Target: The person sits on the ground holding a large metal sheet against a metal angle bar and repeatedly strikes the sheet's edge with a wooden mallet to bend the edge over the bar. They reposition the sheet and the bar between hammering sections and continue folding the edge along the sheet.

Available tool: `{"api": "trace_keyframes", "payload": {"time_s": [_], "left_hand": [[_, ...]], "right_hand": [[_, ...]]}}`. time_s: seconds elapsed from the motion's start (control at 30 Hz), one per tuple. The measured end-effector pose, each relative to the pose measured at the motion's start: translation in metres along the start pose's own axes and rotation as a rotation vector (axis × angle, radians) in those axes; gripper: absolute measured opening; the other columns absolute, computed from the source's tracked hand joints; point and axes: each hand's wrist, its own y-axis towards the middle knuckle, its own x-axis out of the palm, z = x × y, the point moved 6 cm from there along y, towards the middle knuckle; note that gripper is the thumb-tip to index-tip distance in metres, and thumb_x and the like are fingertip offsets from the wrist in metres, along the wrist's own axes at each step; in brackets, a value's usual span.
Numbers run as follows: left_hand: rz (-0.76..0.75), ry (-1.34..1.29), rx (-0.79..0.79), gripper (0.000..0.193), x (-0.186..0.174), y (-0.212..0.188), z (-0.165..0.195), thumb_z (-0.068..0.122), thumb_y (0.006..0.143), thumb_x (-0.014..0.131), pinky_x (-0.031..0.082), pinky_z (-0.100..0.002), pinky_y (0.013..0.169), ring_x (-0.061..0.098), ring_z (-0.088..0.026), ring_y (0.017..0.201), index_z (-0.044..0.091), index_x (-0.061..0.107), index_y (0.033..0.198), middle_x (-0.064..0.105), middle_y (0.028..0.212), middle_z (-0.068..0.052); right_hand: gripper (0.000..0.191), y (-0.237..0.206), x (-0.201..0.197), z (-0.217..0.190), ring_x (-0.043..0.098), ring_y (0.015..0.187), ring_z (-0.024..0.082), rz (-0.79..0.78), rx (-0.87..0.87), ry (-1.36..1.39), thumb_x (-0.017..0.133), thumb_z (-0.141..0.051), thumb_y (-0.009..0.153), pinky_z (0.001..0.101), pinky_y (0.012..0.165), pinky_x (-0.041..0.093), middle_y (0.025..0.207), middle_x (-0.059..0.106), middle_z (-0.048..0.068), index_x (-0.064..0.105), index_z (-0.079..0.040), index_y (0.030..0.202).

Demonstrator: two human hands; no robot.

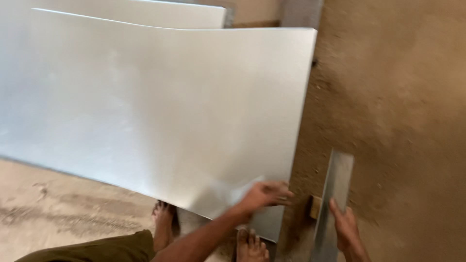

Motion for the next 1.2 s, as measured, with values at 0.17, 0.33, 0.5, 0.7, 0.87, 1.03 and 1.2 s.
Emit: {"api": "trace_keyframes", "payload": {"time_s": [0.17, 0.33, 0.5, 0.7, 0.87, 1.03, 1.2], "left_hand": [[0.068, -0.796, 0.484, 0.089, -0.11, -0.08, 0.088, 0.082, 0.097, 0.018, 0.025, -0.055, 0.123, 0.03, -0.033, 0.152, 0.03, 0.016, 0.168, 0.024, 0.172, -0.011], [-0.078, -0.709, 0.649, 0.1, -0.076, -0.133, 0.154, 0.093, 0.085, 0.004, 0.013, -0.061, 0.128, 0.02, -0.035, 0.159, 0.037, 0.008, 0.169, 0.012, 0.177, -0.012], [-0.163, -0.492, 0.77, 0.107, -0.063, -0.175, 0.199, 0.096, 0.084, 0.002, 0.007, -0.064, 0.129, 0.015, -0.035, 0.16, 0.036, 0.002, 0.172, 0.006, 0.178, -0.014], [-0.133, -0.16, 0.845, 0.112, -0.059, -0.226, 0.23, 0.096, 0.077, 0.0, 0.001, -0.071, 0.127, 0.008, -0.038, 0.16, 0.033, -0.002, 0.17, 0.003, 0.176, -0.014], [-0.133, -0.044, 0.907, 0.111, -0.052, -0.265, 0.25, 0.096, 0.077, -0.001, 0.003, -0.07, 0.129, 0.012, -0.036, 0.16, 0.031, 0.0, 0.166, 0.007, 0.174, -0.013], [-0.169, -0.164, 0.917, 0.118, -0.051, -0.288, 0.259, 0.097, 0.071, 0.001, 0.006, -0.069, 0.129, 0.013, -0.036, 0.158, 0.031, -0.001, 0.169, 0.005, 0.174, -0.015], [-0.227, -0.249, 0.999, 0.118, -0.043, -0.289, 0.266, 0.098, 0.072, 0.002, 0.012, -0.063, 0.125, 0.013, -0.037, 0.155, 0.03, 0.0, 0.169, 0.004, 0.173, -0.021]], "right_hand": [[0.045, 0.01, 0.016, 0.059, 0.07, 0.086, 0.043, 0.235, -0.133, -0.383, 0.074, -0.02, 0.098, 0.0525, 0.082, 0.057, 0.112, 0.075, 0.032, 0.067, 0.006, 0.135], [0.042, -0.019, 0.075, 0.001, 0.066, 0.113, 0.032, 0.357, -0.535, -0.395, 0.073, -0.015, 0.103, 0.0425, 0.082, 0.058, 0.128, 0.065, 0.027, 0.063, 0.008, 0.137], [0.028, -0.036, 0.148, -0.117, 0.066, 0.098, 0.021, 0.215, -0.589, -0.23, 0.065, -0.014, 0.112, 0.033, 0.078, 0.055, 0.115, 0.069, 0.015, 0.064, 0.004, 0.133], [0.028, -0.035, 0.182, -0.169, 0.063, 0.089, 0.018, 0.213, -0.599, -0.244, 0.068, -0.015, 0.111, 0.0337, 0.069, 0.051, 0.109, 0.068, 0.014, 0.063, 0.003, 0.132], [0.031, -0.037, 0.182, -0.16, 0.063, 0.099, 0.022, 0.351, -0.611, -0.306, 0.075, -0.013, 0.108, 0.0335, 0.08, 0.053, 0.116, 0.068, 0.014, 0.065, 0.003, 0.132], [0.035, -0.11, 0.209, -0.19, 0.065, 0.1, 0.03, 0.562, -0.902, -0.627, 0.079, -0.003, 0.098, 0.039, 0.082, 0.054, 0.119, 0.065, 0.024, 0.064, 0.009, 0.127], [0.037, -0.225, 0.274, -0.235, 0.068, 0.112, 0.02, -0.2, -1.036, -0.106, 0.069, -0.012, 0.104, 0.0382, 0.092, 0.054, 0.124, 0.067, 0.019, 0.059, 0.006, 0.134]]}}
